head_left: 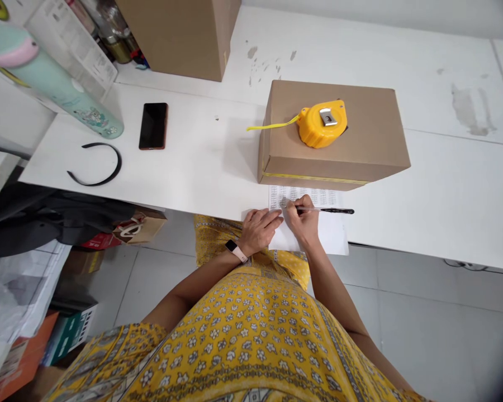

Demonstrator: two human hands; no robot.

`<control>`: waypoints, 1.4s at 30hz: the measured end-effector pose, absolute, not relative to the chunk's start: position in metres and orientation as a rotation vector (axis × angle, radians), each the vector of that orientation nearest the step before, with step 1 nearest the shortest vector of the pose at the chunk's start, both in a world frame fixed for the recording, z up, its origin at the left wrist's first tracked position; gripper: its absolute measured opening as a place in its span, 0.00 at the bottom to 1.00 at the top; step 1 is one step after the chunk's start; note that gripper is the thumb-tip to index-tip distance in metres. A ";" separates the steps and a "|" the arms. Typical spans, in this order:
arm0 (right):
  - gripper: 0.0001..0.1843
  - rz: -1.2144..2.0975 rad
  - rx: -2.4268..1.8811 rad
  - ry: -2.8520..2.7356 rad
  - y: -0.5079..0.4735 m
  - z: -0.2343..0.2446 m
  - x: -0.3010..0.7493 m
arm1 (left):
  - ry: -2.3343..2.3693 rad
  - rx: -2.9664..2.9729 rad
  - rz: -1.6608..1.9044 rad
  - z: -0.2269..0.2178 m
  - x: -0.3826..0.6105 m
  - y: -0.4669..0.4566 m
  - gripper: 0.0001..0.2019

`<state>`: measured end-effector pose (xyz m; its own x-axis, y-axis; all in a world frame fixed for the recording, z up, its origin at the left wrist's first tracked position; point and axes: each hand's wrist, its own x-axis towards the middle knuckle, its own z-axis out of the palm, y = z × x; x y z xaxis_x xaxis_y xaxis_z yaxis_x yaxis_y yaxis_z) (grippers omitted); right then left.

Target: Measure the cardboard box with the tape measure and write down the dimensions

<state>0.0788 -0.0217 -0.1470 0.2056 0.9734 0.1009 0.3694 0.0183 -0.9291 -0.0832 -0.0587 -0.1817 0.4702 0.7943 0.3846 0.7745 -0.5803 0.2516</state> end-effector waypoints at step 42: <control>0.15 0.821 -1.546 -1.321 -0.021 -0.144 0.079 | 1.409 2.686 0.888 -0.182 -0.083 -0.059 0.18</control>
